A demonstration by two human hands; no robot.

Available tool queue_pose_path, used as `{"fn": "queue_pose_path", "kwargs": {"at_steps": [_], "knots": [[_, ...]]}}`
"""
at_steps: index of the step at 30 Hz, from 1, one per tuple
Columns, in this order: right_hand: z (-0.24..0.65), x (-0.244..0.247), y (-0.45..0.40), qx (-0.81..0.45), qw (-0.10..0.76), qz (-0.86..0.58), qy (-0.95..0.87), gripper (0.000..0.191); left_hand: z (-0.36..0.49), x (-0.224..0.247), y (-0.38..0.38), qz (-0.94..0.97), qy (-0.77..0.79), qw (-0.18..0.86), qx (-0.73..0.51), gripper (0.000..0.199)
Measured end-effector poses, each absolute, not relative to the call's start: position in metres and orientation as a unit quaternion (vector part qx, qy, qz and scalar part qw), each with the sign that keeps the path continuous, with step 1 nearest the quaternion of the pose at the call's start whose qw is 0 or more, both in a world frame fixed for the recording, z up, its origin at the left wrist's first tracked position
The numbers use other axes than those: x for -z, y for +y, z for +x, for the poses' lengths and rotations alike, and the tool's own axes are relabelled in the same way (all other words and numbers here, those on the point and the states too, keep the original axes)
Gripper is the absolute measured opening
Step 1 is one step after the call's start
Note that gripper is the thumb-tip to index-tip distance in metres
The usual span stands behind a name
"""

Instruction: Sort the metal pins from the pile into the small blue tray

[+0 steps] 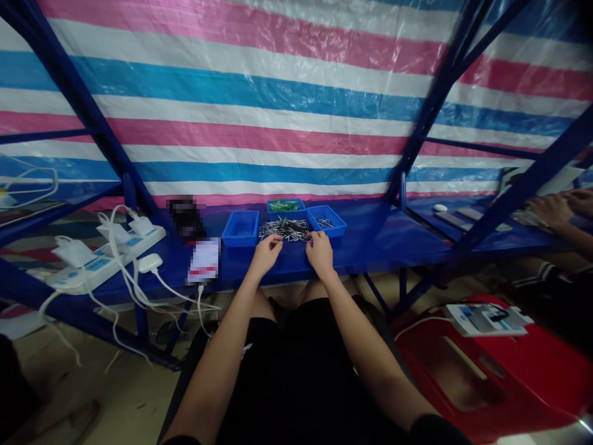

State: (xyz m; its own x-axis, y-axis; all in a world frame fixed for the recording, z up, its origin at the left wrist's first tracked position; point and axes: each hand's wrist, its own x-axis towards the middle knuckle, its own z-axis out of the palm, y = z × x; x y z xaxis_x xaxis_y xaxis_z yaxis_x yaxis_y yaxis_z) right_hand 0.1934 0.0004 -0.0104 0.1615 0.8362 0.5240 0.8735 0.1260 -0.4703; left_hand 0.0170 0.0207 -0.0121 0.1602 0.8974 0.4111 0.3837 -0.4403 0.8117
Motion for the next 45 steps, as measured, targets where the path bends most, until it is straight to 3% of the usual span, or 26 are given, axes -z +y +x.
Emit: {"fn": "queue_pose_path", "kwargs": {"at_steps": [5, 27, 38, 45], "knots": [[0.189, 0.012, -0.002, 0.053, 0.316, -0.686, -0.654, 0.023, 0.018, 0.012, 0.021, 0.719, 0.445, 0.273, -0.458, 0.02], [0.186, 0.004, 0.0, 0.025, 0.225, -0.598, -0.769, 0.032, 0.018, 0.013, 0.023, 0.716, 0.452, 0.266, -0.46, 0.02], [0.185, 0.007, 0.0, 0.035, 0.275, -0.647, -0.71, 0.014, 0.019, 0.008, 0.017, 0.722, 0.442, 0.277, -0.454, 0.02], [0.192, 0.011, 0.006, -0.02, 0.332, -0.649, -0.685, 0.014, 0.018, 0.008, 0.016, 0.711, 0.437, 0.29, -0.469, 0.021]]}}
